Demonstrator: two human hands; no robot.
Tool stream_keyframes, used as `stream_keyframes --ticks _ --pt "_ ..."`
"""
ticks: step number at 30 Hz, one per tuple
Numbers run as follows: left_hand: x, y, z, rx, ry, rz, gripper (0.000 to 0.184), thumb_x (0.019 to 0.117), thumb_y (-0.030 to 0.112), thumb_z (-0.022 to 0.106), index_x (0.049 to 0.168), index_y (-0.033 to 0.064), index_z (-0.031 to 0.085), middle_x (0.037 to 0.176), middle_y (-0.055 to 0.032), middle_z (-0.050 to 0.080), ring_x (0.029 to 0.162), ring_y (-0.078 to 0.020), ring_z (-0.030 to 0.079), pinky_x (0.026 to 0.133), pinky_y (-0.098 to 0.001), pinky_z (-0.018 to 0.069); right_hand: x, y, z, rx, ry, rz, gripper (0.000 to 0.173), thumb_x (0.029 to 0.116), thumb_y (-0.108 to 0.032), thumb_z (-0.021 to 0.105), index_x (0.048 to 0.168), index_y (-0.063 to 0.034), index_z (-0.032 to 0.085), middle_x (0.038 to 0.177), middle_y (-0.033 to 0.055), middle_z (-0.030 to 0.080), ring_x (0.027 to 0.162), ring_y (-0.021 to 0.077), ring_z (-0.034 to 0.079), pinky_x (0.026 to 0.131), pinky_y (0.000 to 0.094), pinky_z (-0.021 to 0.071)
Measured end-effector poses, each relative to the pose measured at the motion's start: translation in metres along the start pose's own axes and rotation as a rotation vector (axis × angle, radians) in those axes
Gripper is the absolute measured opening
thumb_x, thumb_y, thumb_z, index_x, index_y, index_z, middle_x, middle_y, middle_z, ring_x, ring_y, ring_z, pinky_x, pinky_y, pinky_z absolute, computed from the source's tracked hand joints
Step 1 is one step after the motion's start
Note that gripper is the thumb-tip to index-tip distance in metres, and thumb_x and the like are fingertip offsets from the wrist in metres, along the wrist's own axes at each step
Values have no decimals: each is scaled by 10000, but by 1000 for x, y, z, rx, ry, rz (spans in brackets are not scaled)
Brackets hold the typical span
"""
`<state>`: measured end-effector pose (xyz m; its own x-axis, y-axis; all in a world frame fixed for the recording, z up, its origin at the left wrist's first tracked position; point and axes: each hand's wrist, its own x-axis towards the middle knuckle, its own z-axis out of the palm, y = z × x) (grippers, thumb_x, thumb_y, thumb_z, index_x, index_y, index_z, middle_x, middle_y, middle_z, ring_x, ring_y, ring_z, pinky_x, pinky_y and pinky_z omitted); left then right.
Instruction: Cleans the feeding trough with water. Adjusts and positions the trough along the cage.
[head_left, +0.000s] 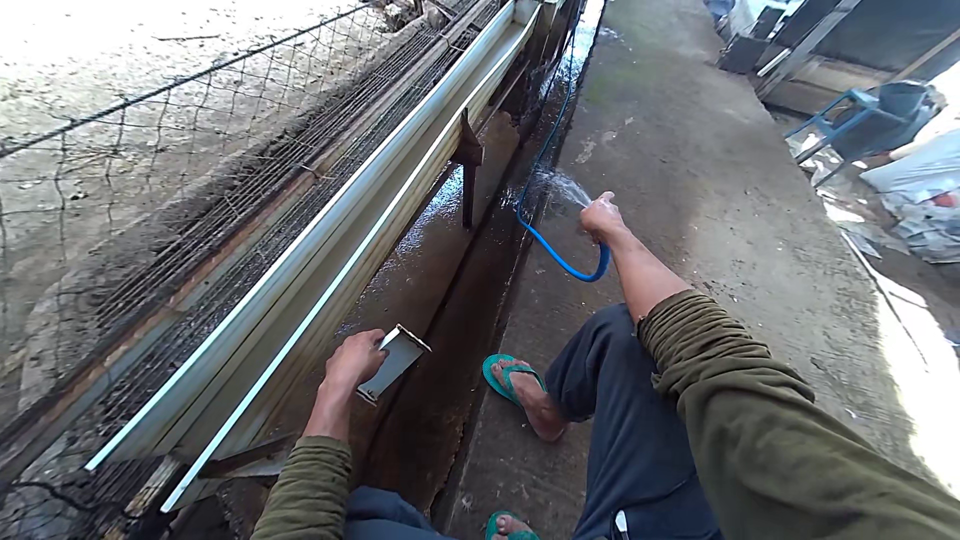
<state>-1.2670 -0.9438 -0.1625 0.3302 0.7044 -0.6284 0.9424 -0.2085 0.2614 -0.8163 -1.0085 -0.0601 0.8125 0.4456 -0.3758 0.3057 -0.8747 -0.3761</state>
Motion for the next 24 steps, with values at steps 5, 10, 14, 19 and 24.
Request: stream_keyframes --ticks 5,10,14,19,24 --pt "0 1 0 9 5 -4 258 1013 219 624 1224 79 676 1212 -232 671 1167 -435 626 936 -678 473 -1 0 2 -1 -10 -8 653 1038 -213 471 1583 -37 159 1309 260 600 1112 361 672 874 509 556" --pt "-4 1 0 6 4 -3 269 1010 213 623 1233 69 671 1207 -243 668 1160 -445 626 927 -687 474 4 -2 5 -13 -82 -11 620 1067 -245 441 1576 -35 156 1305 263 576 1067 354 665 840 500 552" --pt "-5 0 0 1 2 -10 265 1012 210 622 1229 66 670 1203 -247 666 1160 -441 625 932 -685 470 7 -3 7 -24 -94 -12 589 1081 -262 411 1570 -43 165 1309 260 572 1087 352 657 854 498 544" --pt "-3 -1 1 8 -1 -9 272 1013 218 622 1235 69 670 1215 -240 668 1171 -440 624 941 -679 471 11 -3 10 -20 -127 -23 612 1076 -261 431 1577 -41 156 1296 266 577 1068 364 655 840 511 542" --pt "-2 -2 3 14 -5 -17 280 1009 226 630 1245 80 670 1217 -238 669 1170 -438 626 942 -681 472 16 -1 13 -39 -190 -47 587 1073 -259 427 1552 -30 179 1177 238 571 892 308 630 743 466 521"
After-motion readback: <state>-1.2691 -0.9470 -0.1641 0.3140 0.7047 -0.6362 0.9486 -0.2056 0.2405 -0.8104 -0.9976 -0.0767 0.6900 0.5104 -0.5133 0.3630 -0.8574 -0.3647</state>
